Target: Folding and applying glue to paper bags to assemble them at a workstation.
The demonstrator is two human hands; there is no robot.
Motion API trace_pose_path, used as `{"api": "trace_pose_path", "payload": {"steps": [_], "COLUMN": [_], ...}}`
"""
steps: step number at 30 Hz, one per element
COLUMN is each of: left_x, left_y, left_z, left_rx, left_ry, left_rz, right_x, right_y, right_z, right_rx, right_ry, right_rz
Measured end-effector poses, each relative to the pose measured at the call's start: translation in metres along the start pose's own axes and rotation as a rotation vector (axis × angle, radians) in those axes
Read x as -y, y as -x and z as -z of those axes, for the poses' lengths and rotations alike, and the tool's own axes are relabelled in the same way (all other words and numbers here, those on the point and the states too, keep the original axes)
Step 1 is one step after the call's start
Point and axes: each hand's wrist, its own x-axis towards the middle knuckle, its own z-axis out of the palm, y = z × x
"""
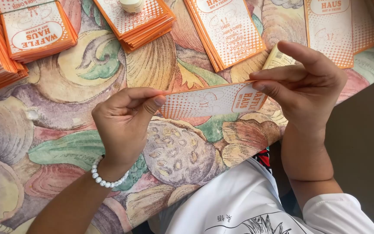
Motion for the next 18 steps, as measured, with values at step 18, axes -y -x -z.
{"api": "trace_pose_path", "payload": {"steps": [18], "left_x": [0.049], "left_y": [0.050], "left_z": [0.025], "left_rx": [0.725], "left_ry": [-1.212], "left_rz": [-0.408], "right_x": [-0.028], "right_y": [-0.036], "right_z": [-0.050], "right_rx": [0.544], "right_ry": [0.656], "right_rz": [0.266]}}
